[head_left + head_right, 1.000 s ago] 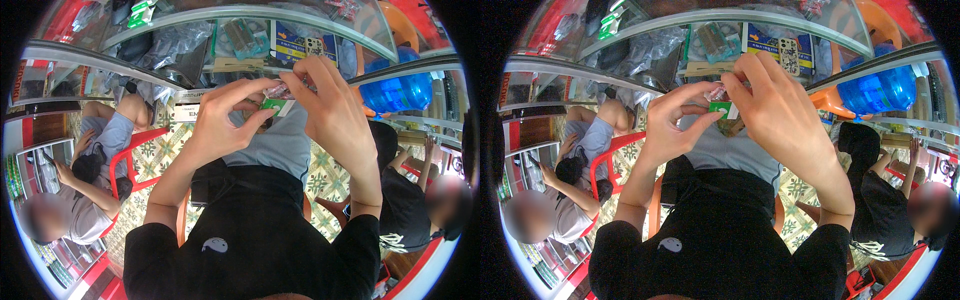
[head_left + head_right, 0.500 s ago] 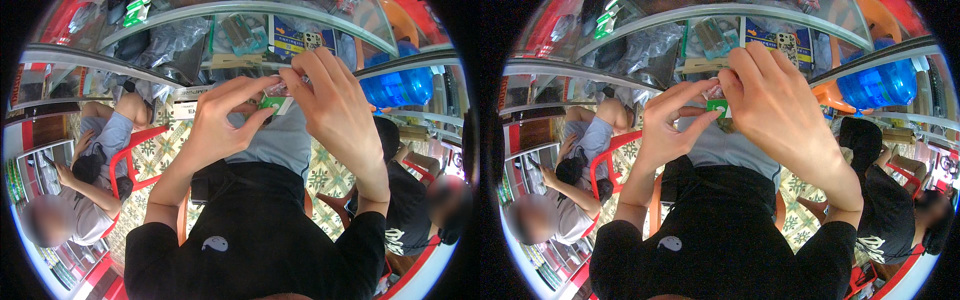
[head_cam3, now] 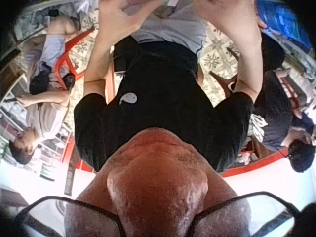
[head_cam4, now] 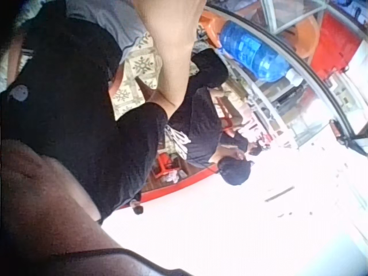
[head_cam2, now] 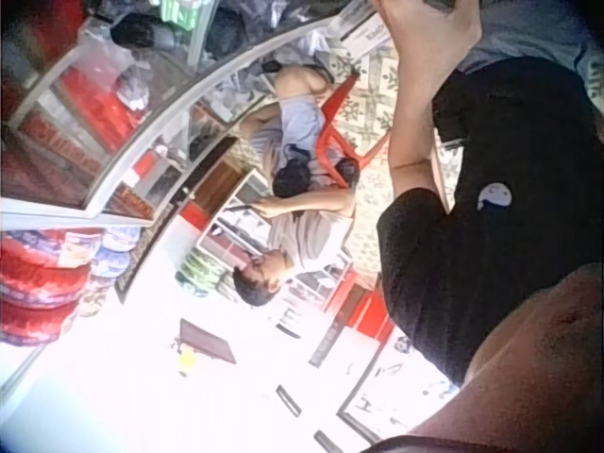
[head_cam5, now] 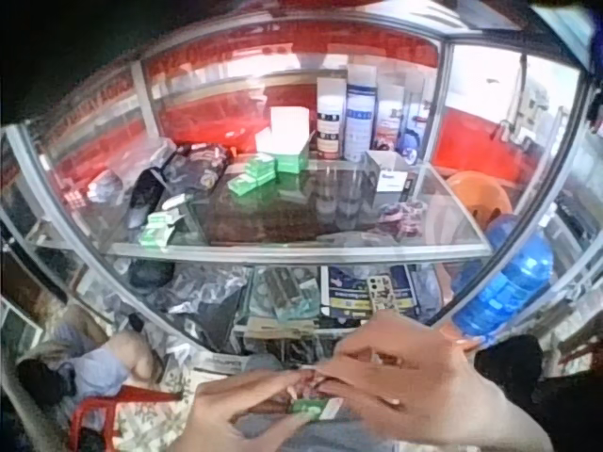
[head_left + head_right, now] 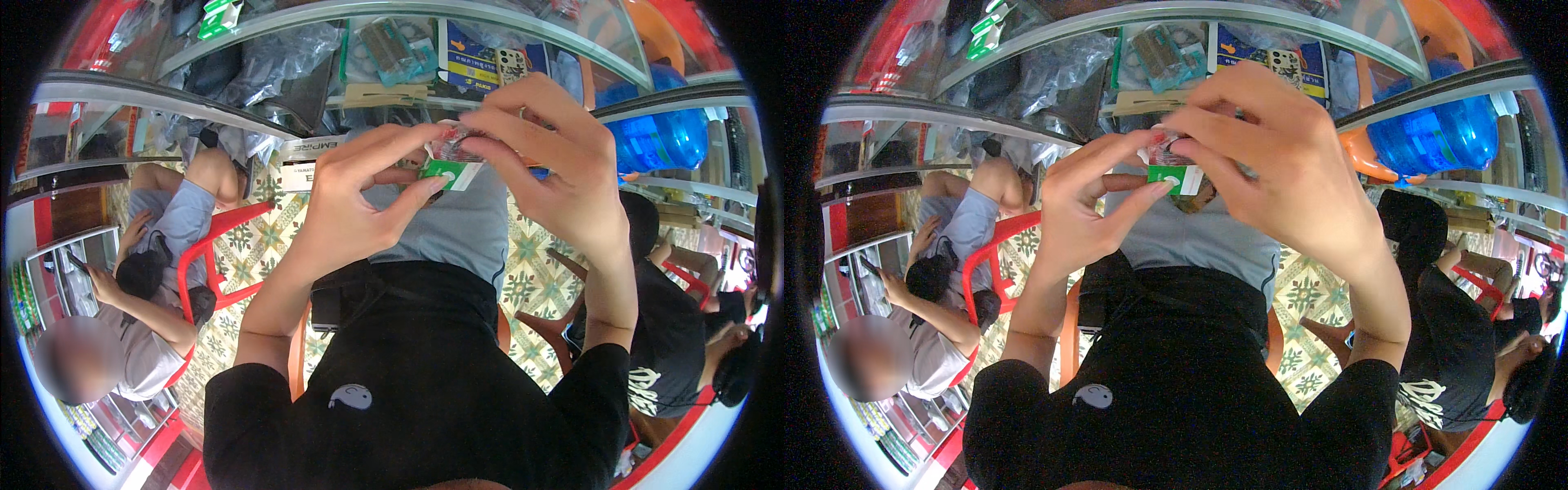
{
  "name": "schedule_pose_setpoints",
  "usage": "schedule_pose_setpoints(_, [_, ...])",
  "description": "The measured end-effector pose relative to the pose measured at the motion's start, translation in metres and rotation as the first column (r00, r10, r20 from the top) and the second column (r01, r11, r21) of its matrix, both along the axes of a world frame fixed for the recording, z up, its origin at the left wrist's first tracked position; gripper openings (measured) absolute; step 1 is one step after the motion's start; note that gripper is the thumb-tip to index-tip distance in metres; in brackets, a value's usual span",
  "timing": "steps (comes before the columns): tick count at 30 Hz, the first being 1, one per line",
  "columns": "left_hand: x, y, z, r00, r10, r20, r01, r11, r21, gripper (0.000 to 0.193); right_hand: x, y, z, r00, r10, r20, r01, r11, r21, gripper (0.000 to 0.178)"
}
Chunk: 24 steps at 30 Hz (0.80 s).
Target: The person repeatedly picks up small green and white boxes from a glass display counter, opens them to reveal a white interior, and places them back down. The task involves handling the boxes one at a time in a repetitive cycle of picking, opening, and placing.
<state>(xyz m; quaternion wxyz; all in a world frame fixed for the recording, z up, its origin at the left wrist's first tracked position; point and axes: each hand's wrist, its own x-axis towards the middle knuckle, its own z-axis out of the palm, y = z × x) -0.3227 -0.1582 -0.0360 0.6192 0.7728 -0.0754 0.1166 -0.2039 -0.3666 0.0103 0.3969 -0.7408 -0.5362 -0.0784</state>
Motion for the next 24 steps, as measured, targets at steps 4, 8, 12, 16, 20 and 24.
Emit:
schedule_pose_setpoints(4, [-0.001, 0.001, -0.003, 1.000, -0.011, 0.029, 0.012, 0.998, -0.062, 0.055, -0.005, -0.001, -0.004, 0.996, -0.038, -0.082, 0.036, 0.999, -0.022, 0.032])
schedule_pose_setpoints(8, [-0.002, 0.000, -0.009, 0.998, -0.006, 0.057, 0.013, 0.992, -0.128, 0.055, -0.013, 0.001, -0.007, 0.969, -0.063, -0.237, 0.065, 0.998, 0.001, 0.035])
schedule_pose_setpoints(12, [-0.004, -0.001, -0.008, 1.000, -0.029, 0.004, 0.029, 0.990, -0.138, 0.053, -0.015, 0.001, -0.008, 0.931, -0.040, -0.362, 0.037, 0.999, -0.014, 0.036])
schedule_pose_setpoints(16, [-0.006, -0.001, -0.011, 0.999, -0.026, -0.025, 0.022, 0.991, -0.130, 0.050, -0.014, 0.000, -0.020, 0.894, -0.051, -0.446, 0.090, 0.994, 0.067, 0.027])
schedule_pose_setpoints(20, [-0.008, -0.004, -0.016, 1.000, 0.009, -0.011, -0.011, 0.991, -0.132, 0.049, -0.015, 0.000, -0.022, 0.892, -0.064, -0.447, 0.112, 0.990, 0.082, 0.023])
schedule_pose_setpoints(24, [-0.008, -0.005, -0.023, 1.000, 0.018, 0.001, -0.018, 0.988, -0.155, 0.050, -0.018, 0.000, -0.011, 0.916, -0.071, -0.394, 0.079, 0.997, 0.002, 0.027])
